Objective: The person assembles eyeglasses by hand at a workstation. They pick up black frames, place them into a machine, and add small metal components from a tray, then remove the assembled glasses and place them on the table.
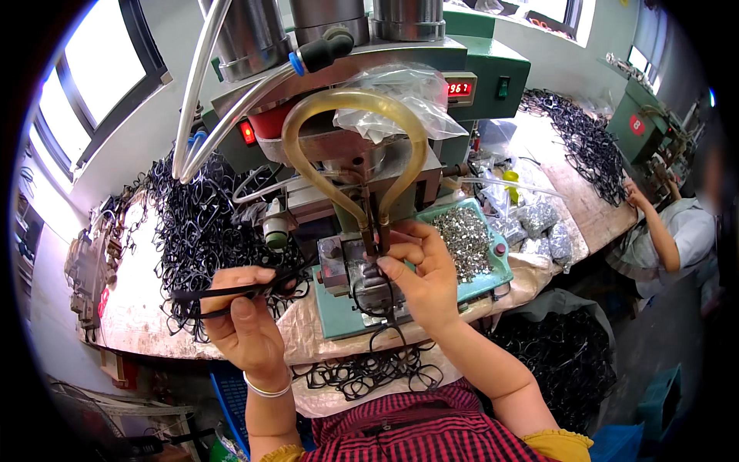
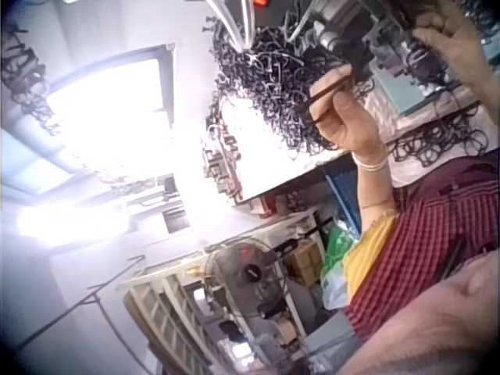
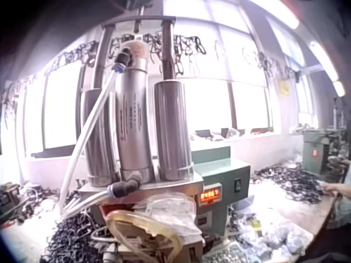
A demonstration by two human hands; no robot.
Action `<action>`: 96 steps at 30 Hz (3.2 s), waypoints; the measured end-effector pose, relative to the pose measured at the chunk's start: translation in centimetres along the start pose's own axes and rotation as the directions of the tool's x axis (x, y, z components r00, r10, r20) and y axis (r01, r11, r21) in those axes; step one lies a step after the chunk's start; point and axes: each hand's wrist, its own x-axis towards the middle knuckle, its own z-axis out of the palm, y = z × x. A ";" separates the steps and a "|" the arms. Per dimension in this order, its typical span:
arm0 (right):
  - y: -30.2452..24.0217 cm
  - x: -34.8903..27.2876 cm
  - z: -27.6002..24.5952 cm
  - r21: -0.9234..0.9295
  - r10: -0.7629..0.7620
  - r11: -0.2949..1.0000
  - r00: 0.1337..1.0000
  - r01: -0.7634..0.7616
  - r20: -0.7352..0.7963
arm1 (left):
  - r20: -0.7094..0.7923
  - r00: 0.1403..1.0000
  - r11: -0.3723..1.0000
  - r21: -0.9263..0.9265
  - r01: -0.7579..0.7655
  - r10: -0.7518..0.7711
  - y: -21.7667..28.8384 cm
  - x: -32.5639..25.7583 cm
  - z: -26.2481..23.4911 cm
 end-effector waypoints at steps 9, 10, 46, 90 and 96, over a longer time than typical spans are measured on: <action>-1.9 0.3 -3.4 -0.539 -0.137 0.821 0.981 0.190 0.137 | 0.470 0.882 0.943 0.275 -0.186 0.036 0.4 -0.8 0.9; -1.2 0.8 -5.3 -0.702 -0.213 0.644 0.952 0.306 0.219 | 0.543 0.838 0.933 0.271 -0.237 0.055 -0.1 -2.0 0.9; 3.1 -2.0 -13.3 -0.843 -0.318 0.532 0.940 0.073 -0.119 | 0.218 0.973 -0.168 0.959 -0.228 -0.075 -4.6 2.2 -27.1; 3.1 0.7 -13.4 -0.973 -0.337 0.181 0.939 0.142 0.074 | 0.687 -0.002 -0.244 -0.256 0.936 -0.727 0.0 -4.1 4.4; 3.5 1.0 -15.1 -0.932 -0.328 0.341 0.945 0.124 0.005 | 0.635 0.045 -0.219 -0.331 0.918 -0.771 0.2 -5.2 5.6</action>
